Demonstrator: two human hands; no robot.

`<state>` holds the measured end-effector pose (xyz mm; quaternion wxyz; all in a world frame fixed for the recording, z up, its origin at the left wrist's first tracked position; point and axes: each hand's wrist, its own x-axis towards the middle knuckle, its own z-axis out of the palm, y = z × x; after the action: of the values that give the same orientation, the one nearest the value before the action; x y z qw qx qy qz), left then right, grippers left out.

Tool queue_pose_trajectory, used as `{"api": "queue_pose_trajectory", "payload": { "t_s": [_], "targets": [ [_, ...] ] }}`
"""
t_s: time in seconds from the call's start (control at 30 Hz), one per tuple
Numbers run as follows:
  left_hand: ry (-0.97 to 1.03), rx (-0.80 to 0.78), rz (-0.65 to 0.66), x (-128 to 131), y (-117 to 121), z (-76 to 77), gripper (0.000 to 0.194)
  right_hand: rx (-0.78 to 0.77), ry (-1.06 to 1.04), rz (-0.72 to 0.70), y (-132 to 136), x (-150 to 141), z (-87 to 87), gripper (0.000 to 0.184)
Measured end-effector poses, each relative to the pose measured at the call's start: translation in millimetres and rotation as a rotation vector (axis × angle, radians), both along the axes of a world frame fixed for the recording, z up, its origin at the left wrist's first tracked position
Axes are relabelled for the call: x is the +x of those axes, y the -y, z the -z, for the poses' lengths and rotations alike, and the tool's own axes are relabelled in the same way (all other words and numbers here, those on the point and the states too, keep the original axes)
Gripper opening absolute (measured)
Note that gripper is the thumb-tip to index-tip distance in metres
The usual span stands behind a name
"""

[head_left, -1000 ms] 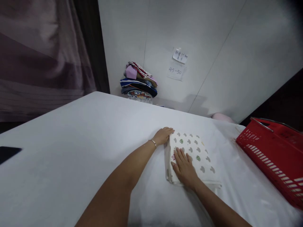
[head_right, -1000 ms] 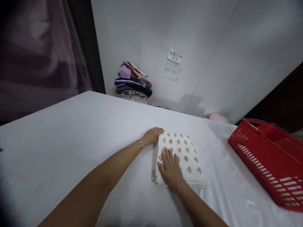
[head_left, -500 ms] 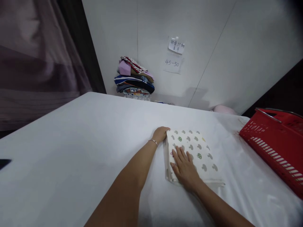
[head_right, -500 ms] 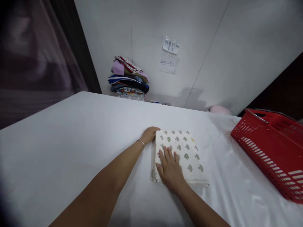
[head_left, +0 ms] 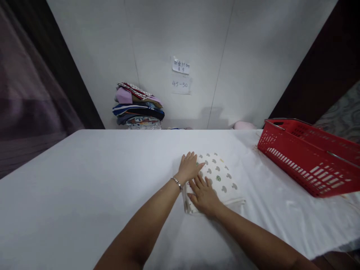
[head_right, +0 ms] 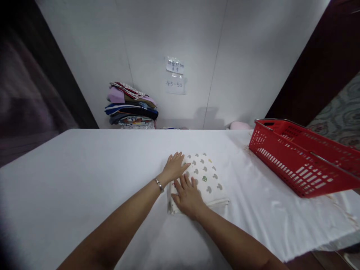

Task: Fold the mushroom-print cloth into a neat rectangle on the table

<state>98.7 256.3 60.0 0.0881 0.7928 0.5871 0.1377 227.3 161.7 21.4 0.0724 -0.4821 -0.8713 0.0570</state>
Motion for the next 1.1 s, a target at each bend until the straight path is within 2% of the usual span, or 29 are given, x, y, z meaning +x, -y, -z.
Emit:
{"api": "queue_pose_trajectory", "payload": {
  "t_s": [0.07,0.2,0.3,0.4,0.5,0.53,0.63,0.7,0.77,0.87,0.93,1.0,1.1],
  "targets": [
    [-0.013,-0.076,-0.055,7.9,0.1,11.6,0.073,-0.009,-0.015,0.007,-0.2,-1.2,-1.7,0.056],
    [-0.020,-0.138,-0.094,5.6,-10.3,31.1,0.075,-0.053,-0.033,0.030,-0.5,-5.2,-4.6,0.057],
    [-0.045,-0.098,-0.085,1.9,-13.3,35.2,0.071,-0.114,-0.051,0.039,0.9,-5.4,-6.8,0.058],
    [-0.089,-0.044,-0.086,1.4,-10.4,34.7,0.067,-0.254,-0.083,-0.047,-1.8,4.2,-16.4,0.062],
    [-0.121,-0.010,-0.074,2.0,-7.0,34.3,0.063,-0.338,-0.141,-0.143,-22.1,25.3,-36.4,0.061],
    [-0.120,0.000,-0.069,2.1,-6.4,34.5,0.062,-0.301,-0.159,-0.113,-34.0,33.5,-43.7,0.060],
    [-0.096,0.017,-0.068,2.1,-6.6,35.8,0.064,-0.150,-0.133,0.116,-78.8,55.5,-57.0,0.061],
    [-0.086,0.018,-0.073,1.7,-8.1,37.3,0.065,-0.113,-0.072,0.202,-106.8,64.5,-52.8,0.065],
    [-0.090,0.020,-0.068,0.9,-9.8,38.9,0.065,-0.123,0.006,0.239,-125.8,68.3,-38.6,0.068],
    [-0.099,0.020,-0.056,-0.6,-11.2,40.3,0.063,-0.105,0.059,0.251,-135.9,68.6,-11.9,0.070],
    [-0.105,0.019,-0.057,-1.3,-10.9,39.8,0.063,-0.077,0.054,0.241,-136.1,68.1,-0.5,0.072],
    [-0.115,0.013,-0.064,-1.6,-10.1,38.4,0.064,-0.070,0.047,0.228,-136.1,67.8,2.5,0.072],
    [-0.130,-0.009,-0.074,-1.6,-9.2,36.2,0.064,-0.084,0.037,0.225,-137.6,68.1,-4.1,0.072]
  ]
}}
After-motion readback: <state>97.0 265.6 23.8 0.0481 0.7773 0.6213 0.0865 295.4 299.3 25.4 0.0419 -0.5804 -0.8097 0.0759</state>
